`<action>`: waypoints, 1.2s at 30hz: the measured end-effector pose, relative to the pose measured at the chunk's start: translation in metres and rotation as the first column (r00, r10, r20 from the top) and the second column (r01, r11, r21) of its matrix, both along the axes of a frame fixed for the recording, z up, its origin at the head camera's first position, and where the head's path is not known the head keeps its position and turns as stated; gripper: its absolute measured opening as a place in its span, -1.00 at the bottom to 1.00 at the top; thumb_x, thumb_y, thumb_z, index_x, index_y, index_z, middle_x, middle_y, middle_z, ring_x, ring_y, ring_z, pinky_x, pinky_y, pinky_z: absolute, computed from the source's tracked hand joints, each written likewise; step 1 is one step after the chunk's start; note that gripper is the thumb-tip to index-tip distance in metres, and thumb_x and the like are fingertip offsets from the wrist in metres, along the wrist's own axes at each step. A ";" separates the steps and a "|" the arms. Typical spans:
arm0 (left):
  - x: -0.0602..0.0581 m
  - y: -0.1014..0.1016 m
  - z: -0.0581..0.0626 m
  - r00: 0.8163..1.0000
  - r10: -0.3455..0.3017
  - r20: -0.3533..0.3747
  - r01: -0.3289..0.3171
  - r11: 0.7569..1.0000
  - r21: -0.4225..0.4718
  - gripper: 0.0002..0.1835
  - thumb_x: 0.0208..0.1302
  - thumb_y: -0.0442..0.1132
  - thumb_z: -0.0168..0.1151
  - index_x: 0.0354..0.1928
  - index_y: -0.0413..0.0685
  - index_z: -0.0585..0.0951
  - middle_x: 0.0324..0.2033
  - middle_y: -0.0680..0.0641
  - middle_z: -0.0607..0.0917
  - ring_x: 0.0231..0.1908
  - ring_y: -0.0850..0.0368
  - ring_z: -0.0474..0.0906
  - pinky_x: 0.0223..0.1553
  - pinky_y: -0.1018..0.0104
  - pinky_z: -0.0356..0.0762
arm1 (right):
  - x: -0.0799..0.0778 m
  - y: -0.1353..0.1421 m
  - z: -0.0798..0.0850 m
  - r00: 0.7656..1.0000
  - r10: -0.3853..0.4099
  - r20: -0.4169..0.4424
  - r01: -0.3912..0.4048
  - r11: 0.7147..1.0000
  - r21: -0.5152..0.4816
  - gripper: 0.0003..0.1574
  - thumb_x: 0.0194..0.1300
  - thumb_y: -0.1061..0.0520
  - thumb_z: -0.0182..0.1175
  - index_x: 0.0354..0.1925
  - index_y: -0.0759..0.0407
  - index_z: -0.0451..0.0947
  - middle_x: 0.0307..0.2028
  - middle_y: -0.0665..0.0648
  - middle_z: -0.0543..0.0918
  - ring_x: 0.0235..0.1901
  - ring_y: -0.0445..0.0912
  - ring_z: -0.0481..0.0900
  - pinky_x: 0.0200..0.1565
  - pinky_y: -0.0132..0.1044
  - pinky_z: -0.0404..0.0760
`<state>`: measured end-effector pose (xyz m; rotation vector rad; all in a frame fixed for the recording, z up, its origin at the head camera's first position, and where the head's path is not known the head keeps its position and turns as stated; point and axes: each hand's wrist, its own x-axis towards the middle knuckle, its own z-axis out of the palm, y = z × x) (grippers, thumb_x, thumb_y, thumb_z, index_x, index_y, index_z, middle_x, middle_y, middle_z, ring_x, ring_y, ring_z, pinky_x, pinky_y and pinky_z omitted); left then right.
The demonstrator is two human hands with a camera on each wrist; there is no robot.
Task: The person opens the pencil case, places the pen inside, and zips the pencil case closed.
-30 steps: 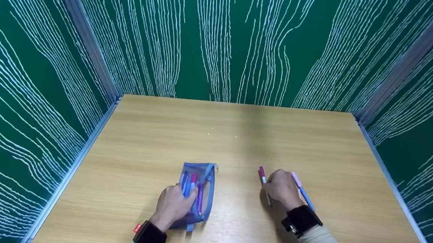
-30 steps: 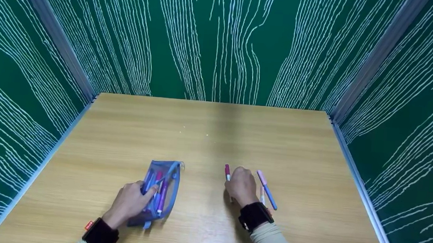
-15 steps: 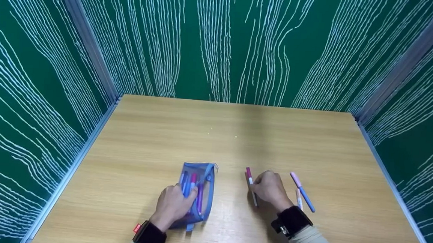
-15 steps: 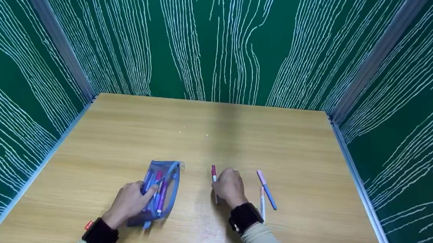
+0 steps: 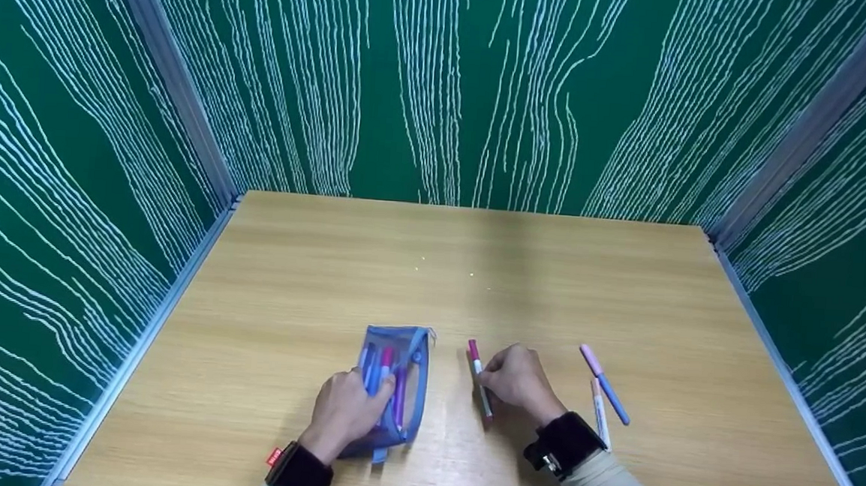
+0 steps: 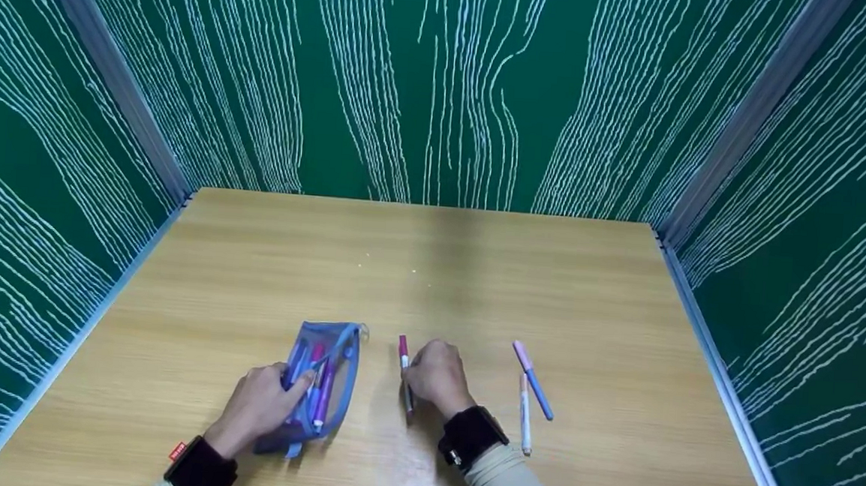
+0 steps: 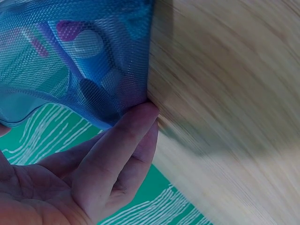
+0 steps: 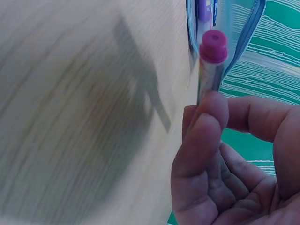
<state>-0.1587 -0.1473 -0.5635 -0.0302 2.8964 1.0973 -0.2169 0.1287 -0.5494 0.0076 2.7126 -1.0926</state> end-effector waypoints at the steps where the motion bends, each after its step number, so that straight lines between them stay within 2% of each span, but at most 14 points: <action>1: 0.000 0.000 0.000 1.000 0.001 -0.003 -0.001 1.000 -0.003 -0.52 0.44 0.21 0.13 -0.45 -0.02 0.49 -0.60 0.04 0.53 -0.67 0.20 0.46 -0.61 0.28 0.45 | 0.000 -0.002 0.000 1.000 0.001 0.004 -0.001 1.000 -0.008 -0.89 0.19 0.21 0.44 -0.48 0.13 0.75 -0.62 0.01 0.68 -0.63 -0.17 0.58 -0.55 -0.37 0.54; 9: 0.000 0.000 -0.002 0.997 -0.015 -0.072 0.012 0.999 -0.039 -0.51 0.42 0.22 0.13 -0.50 0.00 0.48 -0.65 0.08 0.50 -0.68 0.23 0.40 -0.61 0.30 0.38 | 0.003 -0.015 -0.001 0.999 0.029 -0.025 -0.031 0.998 -0.051 -0.81 0.19 0.26 0.42 -0.55 0.13 0.73 -0.71 0.05 0.66 -0.72 -0.16 0.59 -0.64 -0.38 0.52; 15: 0.000 0.000 -0.002 0.998 -0.015 -0.054 0.013 0.999 -0.031 -0.50 0.43 0.24 0.11 -0.49 -0.01 0.48 -0.64 0.06 0.51 -0.69 0.22 0.41 -0.61 0.30 0.40 | 0.005 -0.025 -0.003 0.999 0.038 -0.018 -0.039 0.999 -0.038 -0.83 0.18 0.22 0.45 -0.54 0.11 0.74 -0.71 -0.02 0.64 -0.73 -0.22 0.54 -0.61 -0.36 0.54; 20: 0.000 0.000 -0.001 0.999 -0.013 -0.042 0.011 0.999 -0.037 -0.50 0.43 0.24 0.11 -0.47 -0.01 0.48 -0.63 0.05 0.52 -0.67 0.21 0.43 -0.60 0.29 0.41 | 0.007 -0.033 -0.005 0.999 0.050 -0.005 -0.050 0.996 -0.069 -0.85 0.18 0.22 0.44 -0.52 0.12 0.74 -0.69 -0.02 0.64 -0.72 -0.22 0.54 -0.57 -0.34 0.58; 30: 0.000 0.001 -0.001 1.000 -0.007 -0.025 0.006 1.000 -0.026 -0.52 0.44 0.23 0.11 -0.43 0.00 0.51 -0.60 0.06 0.54 -0.65 0.20 0.46 -0.57 0.29 0.45 | 0.009 -0.049 -0.007 0.996 0.085 0.032 -0.078 0.981 -0.175 -0.88 0.22 0.24 0.43 -0.46 0.19 0.75 -0.66 0.07 0.69 -0.65 -0.05 0.69 -0.55 -0.27 0.65; 36: 0.000 0.001 0.000 1.000 0.002 -0.027 -0.003 1.000 -0.029 -0.54 0.43 0.21 0.13 -0.44 0.00 0.52 -0.62 0.07 0.55 -0.67 0.21 0.46 -0.60 0.28 0.44 | 0.011 -0.060 -0.009 0.996 0.085 -0.015 -0.087 0.984 -0.155 -0.89 0.18 0.21 0.45 -0.47 0.16 0.77 -0.58 0.00 0.72 -0.63 -0.18 0.63 -0.47 -0.31 0.64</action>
